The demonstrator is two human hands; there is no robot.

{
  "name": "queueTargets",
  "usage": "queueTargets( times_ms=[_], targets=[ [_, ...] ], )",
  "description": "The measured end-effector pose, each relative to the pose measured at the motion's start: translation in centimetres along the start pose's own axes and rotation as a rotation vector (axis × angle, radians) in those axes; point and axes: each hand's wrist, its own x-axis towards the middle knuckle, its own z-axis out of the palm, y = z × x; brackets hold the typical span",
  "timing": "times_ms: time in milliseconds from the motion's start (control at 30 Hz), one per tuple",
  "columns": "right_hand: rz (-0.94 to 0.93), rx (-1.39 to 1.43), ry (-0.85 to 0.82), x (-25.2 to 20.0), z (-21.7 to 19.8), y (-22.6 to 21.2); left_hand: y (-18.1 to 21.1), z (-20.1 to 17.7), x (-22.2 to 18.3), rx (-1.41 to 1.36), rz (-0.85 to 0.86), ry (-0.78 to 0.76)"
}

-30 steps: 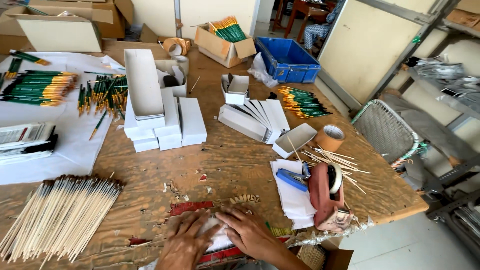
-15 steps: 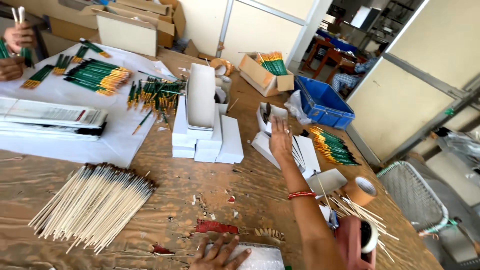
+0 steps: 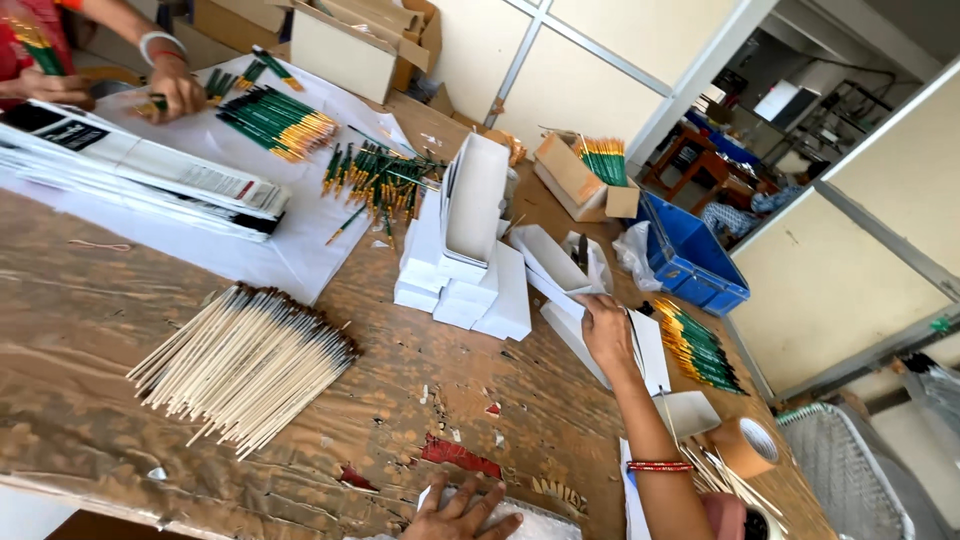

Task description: The person organizes paintbrushes into bundles, places them inside protective sleeves, and then inserts the sleeved bundles into cardboard boxes at a workstation.

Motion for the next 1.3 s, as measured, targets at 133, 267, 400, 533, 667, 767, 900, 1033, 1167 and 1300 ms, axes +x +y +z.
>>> queueTargets(
  times_ms=[133,267,400,533,667,767,900,1033,1167,1300],
  targets=[
    [0.118,0.513,0.105,8.2,3.0,-6.6,-0.2,5.3,0.1,0.066,-0.024,0.134],
    [0.243,0.732,0.079,15.3,8.0,-9.5,-1.3,10.3,0.1,0.130,-0.088,0.232],
    [0.352,0.602,0.105,17.6,12.8,-7.6,-1.3,9.0,-0.2,0.131,-0.071,0.219],
    [0.627,0.864,0.217,16.6,11.8,-6.6,0.8,0.6,0.6,0.011,0.010,0.117],
    [0.878,1.300,0.449,14.2,7.9,-3.3,1.8,-4.4,0.9,-0.084,0.001,-0.067],
    [0.632,1.476,0.675,8.9,0.7,-3.9,2.4,-8.6,1.4,-0.100,0.018,-0.176],
    [0.080,0.449,0.144,-4.3,-7.9,-9.0,4.0,-14.1,1.8,-0.162,-0.048,-0.319],
    [0.096,0.067,-0.408,-21.7,-8.7,-9.7,4.9,-13.9,1.5,-0.145,-0.111,-0.250],
    [-0.075,0.394,-0.281,-28.2,-12.7,-11.1,4.5,-12.8,1.8,-0.091,-0.121,-0.254],
    [-0.283,0.542,-0.363,-28.0,-14.2,-10.4,4.6,-12.6,1.6,-0.030,-0.079,-0.114]
  ],
)
